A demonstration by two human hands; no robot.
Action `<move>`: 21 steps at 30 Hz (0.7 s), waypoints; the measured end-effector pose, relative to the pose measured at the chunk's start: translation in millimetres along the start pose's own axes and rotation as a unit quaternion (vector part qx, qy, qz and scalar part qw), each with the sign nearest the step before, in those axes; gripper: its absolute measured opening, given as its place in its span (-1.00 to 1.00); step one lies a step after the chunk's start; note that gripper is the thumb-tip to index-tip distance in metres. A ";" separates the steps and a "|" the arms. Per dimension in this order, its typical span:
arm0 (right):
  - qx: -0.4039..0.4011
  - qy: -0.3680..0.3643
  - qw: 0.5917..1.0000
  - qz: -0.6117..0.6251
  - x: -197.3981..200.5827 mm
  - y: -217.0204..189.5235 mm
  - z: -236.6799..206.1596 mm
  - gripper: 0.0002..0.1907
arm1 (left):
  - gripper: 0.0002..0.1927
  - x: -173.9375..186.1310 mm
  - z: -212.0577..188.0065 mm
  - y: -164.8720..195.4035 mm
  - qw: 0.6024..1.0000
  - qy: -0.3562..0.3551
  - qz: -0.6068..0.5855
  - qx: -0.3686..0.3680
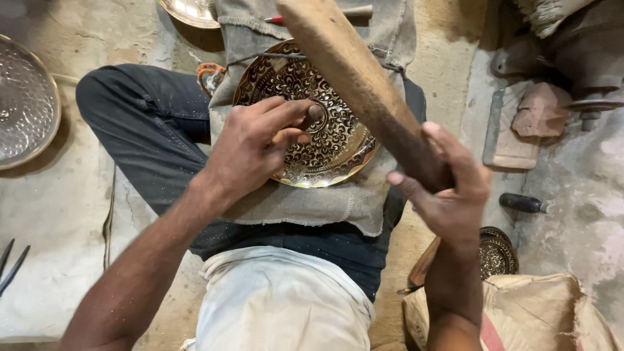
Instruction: The person sits on the floor with an engraved brass plate resting on a sandbag and hammers a small punch against the plate's pattern using a wooden mallet, repositioning the punch across the design to emboss the decoration.
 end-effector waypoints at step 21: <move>-0.050 -0.033 0.993 0.100 -1.3 -4.0 20.9 -0.29 | -0.59 -6.0 -7.2 -8.0 0.999 -0.002 -0.042 0.011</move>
Point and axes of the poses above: each hand's wrist, its own z-axis towards the middle knuckle, its own x-axis out of the back of the hand, y = z × x, the point moved 5 cm from there along z, towards the middle knuckle, and after that the axes turned 5 degrees about x, right-handed, at the moved point
